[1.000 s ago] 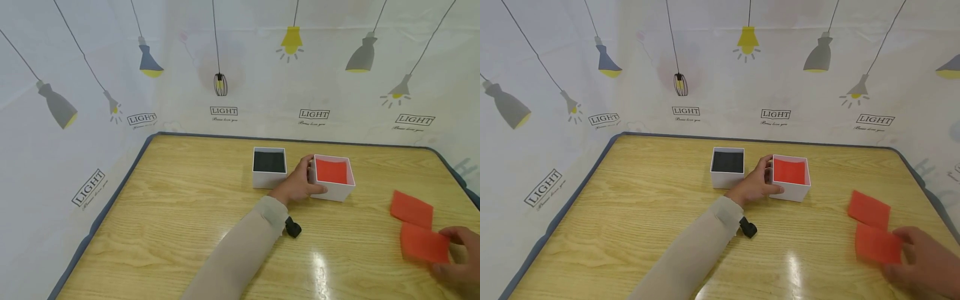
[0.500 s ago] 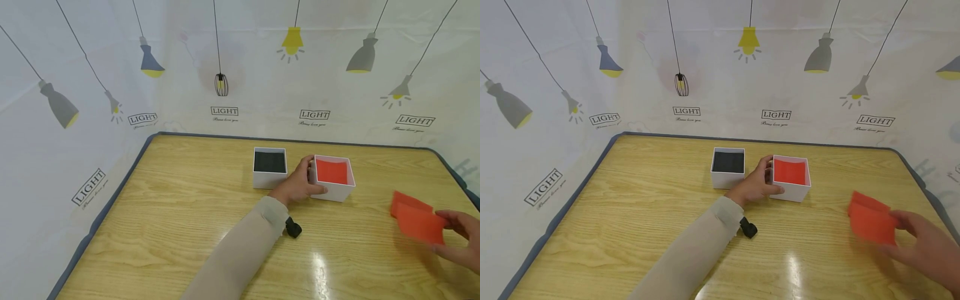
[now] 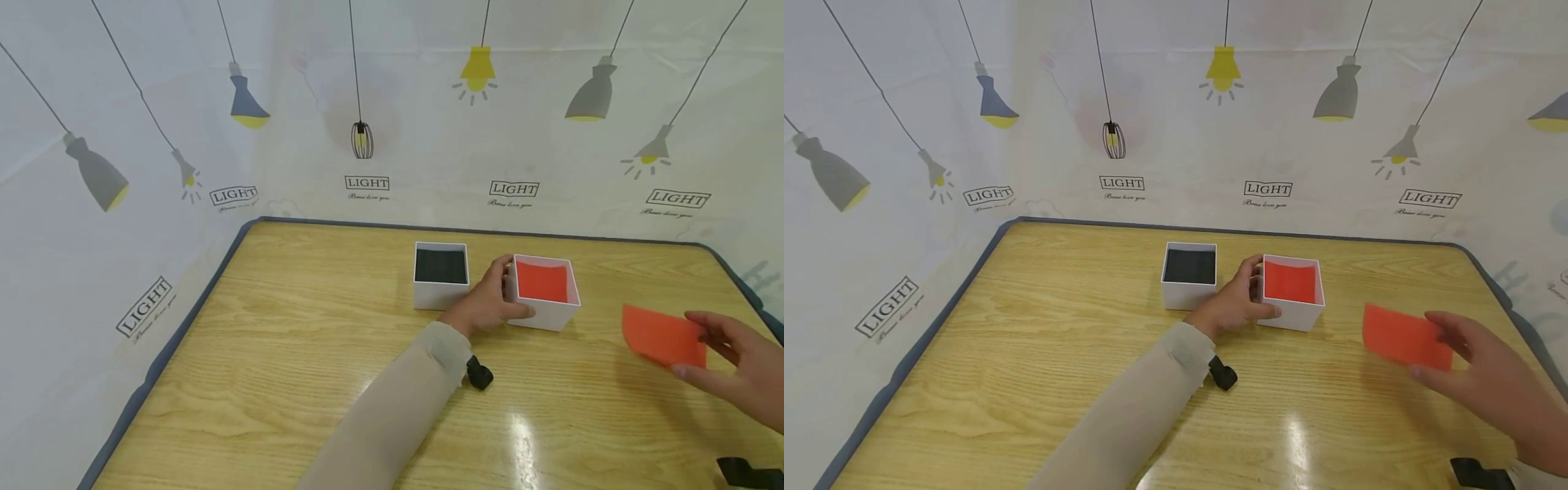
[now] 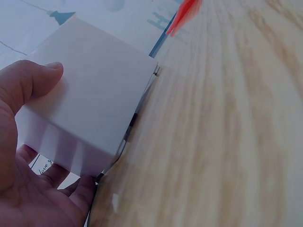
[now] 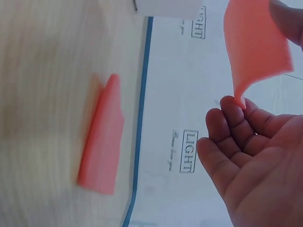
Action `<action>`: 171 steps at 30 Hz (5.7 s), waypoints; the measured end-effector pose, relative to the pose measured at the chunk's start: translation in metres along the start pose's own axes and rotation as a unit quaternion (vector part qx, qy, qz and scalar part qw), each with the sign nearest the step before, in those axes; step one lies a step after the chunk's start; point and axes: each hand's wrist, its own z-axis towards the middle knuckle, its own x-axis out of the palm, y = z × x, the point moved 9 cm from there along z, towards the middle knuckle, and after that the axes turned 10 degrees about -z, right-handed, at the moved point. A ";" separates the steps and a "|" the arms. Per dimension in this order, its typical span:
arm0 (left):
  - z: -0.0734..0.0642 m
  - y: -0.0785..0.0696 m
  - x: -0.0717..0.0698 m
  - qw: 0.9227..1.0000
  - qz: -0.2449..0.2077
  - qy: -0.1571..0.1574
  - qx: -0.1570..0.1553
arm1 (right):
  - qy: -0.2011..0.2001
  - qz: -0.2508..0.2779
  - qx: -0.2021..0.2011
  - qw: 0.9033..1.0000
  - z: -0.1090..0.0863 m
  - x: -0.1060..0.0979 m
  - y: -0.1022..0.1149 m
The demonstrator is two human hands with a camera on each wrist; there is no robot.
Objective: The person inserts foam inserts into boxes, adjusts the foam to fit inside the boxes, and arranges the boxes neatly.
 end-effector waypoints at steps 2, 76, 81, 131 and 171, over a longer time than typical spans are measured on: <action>0.001 0.001 0.000 1.000 0.000 0.000 -0.001 | 0.005 0.009 0.002 1.000 0.001 -0.011 0.025; 0.002 0.003 0.001 1.000 0.000 0.003 -0.005 | 0.008 0.187 -0.051 0.981 0.071 0.007 0.167; 0.004 0.004 0.001 1.000 0.008 0.004 -0.002 | 0.007 0.175 -0.050 0.983 0.073 0.013 0.168; 0.008 0.000 0.000 0.999 0.039 0.001 0.014 | 0.103 -0.122 -0.130 0.979 0.054 0.023 0.242; 0.005 -0.003 0.004 1.000 0.019 0.007 0.014 | 0.081 -0.149 -0.162 0.972 0.052 0.037 0.252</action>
